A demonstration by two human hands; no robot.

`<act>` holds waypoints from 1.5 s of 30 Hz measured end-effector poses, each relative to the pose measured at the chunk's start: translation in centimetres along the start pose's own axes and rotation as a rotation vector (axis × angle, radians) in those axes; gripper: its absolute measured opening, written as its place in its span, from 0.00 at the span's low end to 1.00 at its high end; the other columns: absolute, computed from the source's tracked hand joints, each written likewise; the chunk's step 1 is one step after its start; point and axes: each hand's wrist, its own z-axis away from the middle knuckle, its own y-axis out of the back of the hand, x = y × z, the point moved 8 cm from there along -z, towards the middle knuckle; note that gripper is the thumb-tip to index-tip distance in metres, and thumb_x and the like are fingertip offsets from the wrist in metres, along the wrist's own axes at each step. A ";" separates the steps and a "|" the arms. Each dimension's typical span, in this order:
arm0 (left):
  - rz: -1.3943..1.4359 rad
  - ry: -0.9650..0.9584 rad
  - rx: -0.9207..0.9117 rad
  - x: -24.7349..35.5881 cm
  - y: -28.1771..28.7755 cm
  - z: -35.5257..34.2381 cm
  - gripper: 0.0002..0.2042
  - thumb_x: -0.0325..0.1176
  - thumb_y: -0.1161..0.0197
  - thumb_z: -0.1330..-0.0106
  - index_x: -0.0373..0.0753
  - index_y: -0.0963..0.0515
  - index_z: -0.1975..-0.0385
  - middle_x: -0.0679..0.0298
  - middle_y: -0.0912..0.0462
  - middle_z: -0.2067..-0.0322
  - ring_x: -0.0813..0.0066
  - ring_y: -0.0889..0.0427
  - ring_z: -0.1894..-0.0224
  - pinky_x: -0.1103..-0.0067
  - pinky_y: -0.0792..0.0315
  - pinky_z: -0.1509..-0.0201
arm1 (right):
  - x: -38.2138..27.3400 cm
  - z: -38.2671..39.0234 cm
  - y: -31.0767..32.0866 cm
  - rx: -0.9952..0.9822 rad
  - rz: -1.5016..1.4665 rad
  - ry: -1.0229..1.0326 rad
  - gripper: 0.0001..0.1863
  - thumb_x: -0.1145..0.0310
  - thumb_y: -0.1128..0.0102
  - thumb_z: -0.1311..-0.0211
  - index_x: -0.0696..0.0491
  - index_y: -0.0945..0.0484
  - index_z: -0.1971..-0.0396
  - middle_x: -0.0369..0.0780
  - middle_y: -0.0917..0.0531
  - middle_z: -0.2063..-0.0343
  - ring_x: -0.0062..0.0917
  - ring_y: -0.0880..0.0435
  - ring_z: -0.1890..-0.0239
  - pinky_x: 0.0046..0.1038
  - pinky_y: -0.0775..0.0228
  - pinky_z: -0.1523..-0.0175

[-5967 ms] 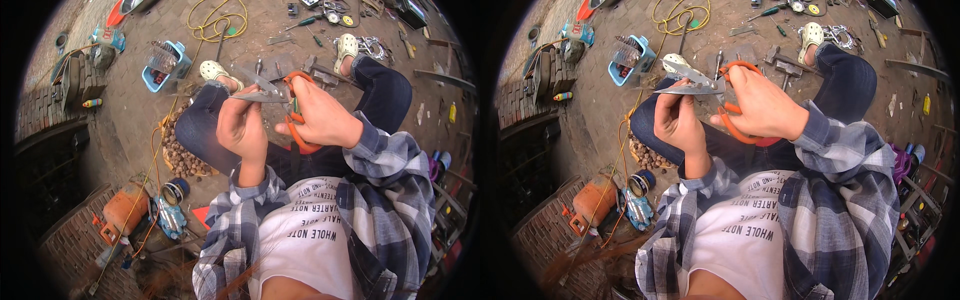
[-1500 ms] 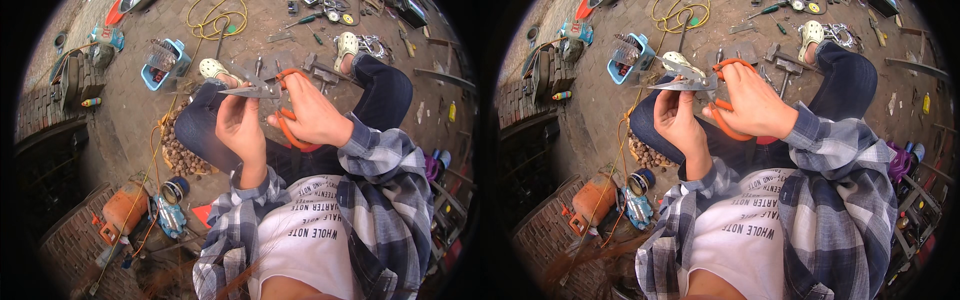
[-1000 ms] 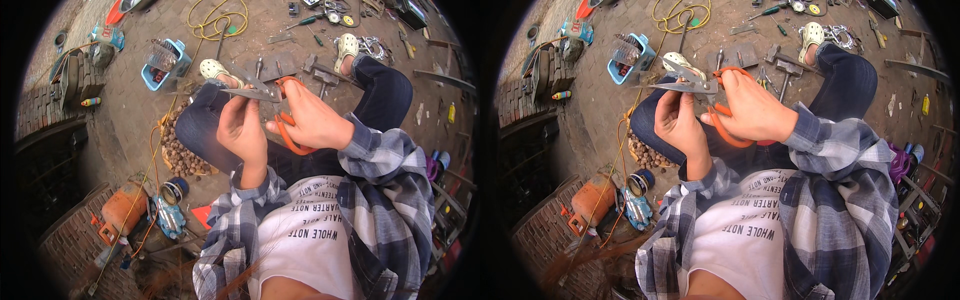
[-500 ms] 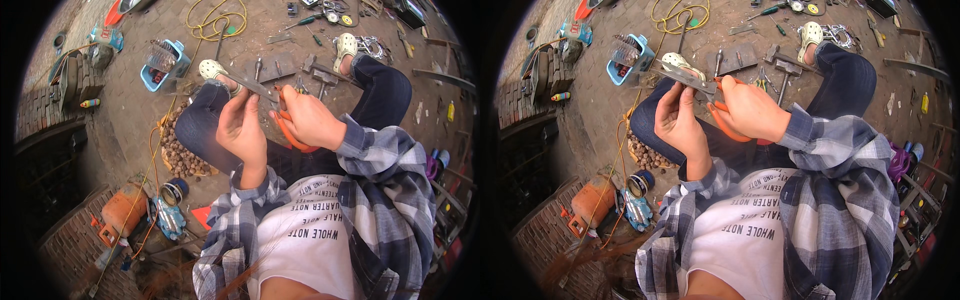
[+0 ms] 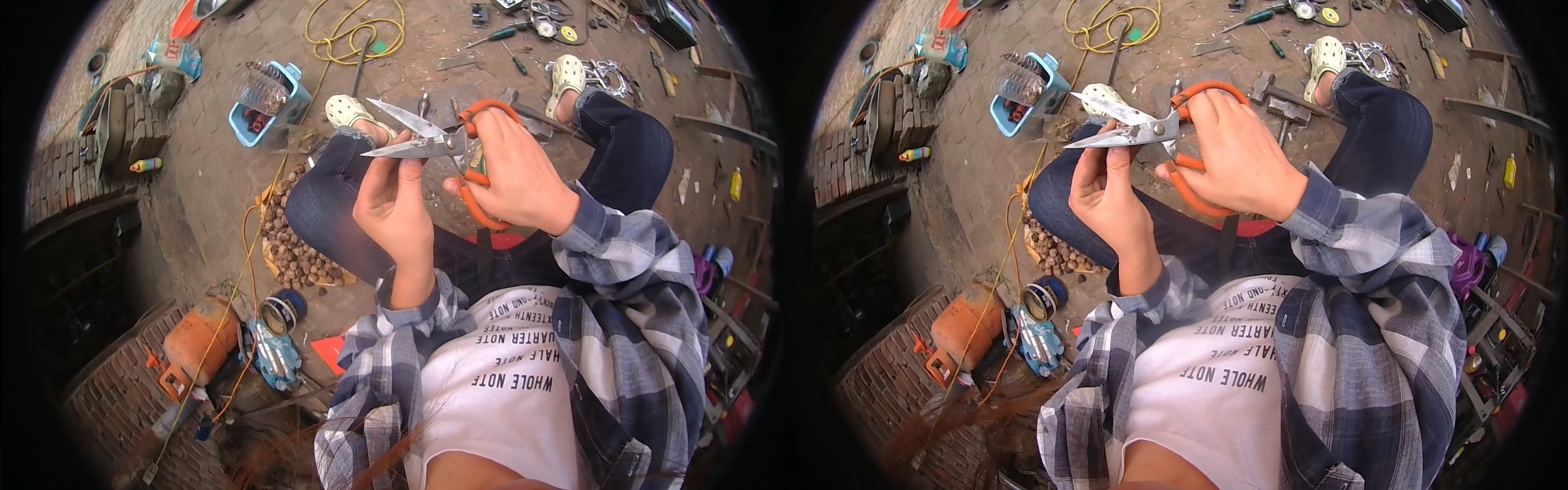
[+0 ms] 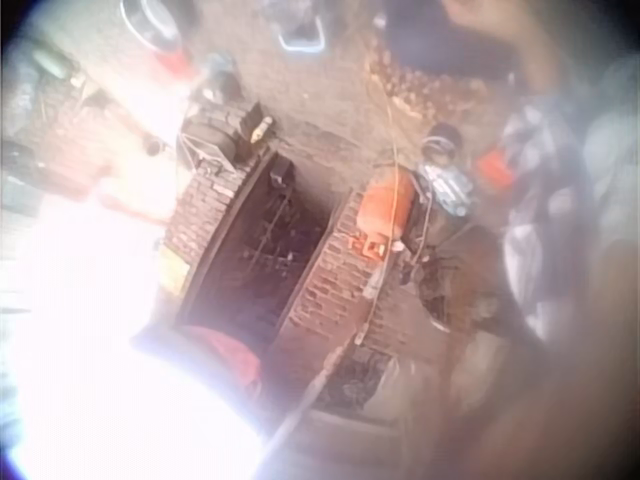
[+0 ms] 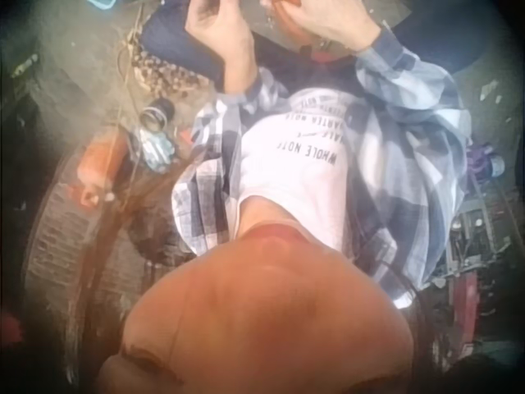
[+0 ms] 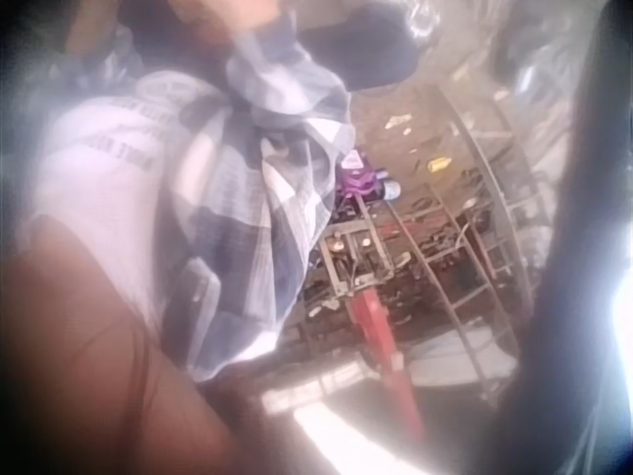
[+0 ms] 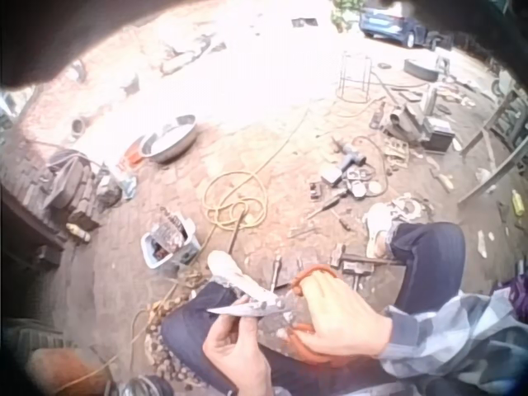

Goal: The person sits on the floor and uses pliers and shears to bend and cut a small metal piece. They repeatedly adjust the metal with their hands and tools, shaping it into a curved form.

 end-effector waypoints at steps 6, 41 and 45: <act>-0.152 -0.067 -0.014 0.7 0.1 0.1 0.11 0.20 0.42 0.37 0.25 0.23 0.55 0.57 0.18 0.61 0.76 0.19 0.61 0.80 0.23 0.55 | 0.1 0.3 -0.3 -0.012 0.010 0.031 0.34 0.52 0.30 0.55 0.64 0.33 0.58 0.48 0.26 0.64 0.42 0.25 0.59 0.36 0.33 0.54; 0.180 0.139 0.037 -0.5 0.5 -0.2 0.08 0.21 0.38 0.39 0.26 0.22 0.61 0.56 0.17 0.64 0.72 0.18 0.63 0.76 0.21 0.56 | 0.3 0.5 0.1 -0.105 -0.062 0.030 0.34 0.55 0.30 0.53 0.62 0.36 0.55 0.49 0.26 0.63 0.44 0.26 0.58 0.37 0.33 0.54; 0.075 0.100 -0.007 0.1 0.6 0.0 0.09 0.20 0.38 0.39 0.26 0.22 0.60 0.56 0.17 0.64 0.74 0.19 0.63 0.79 0.22 0.56 | 0.5 0.9 -0.3 -0.115 -0.052 0.006 0.32 0.55 0.30 0.53 0.62 0.35 0.58 0.49 0.26 0.64 0.44 0.25 0.60 0.37 0.32 0.56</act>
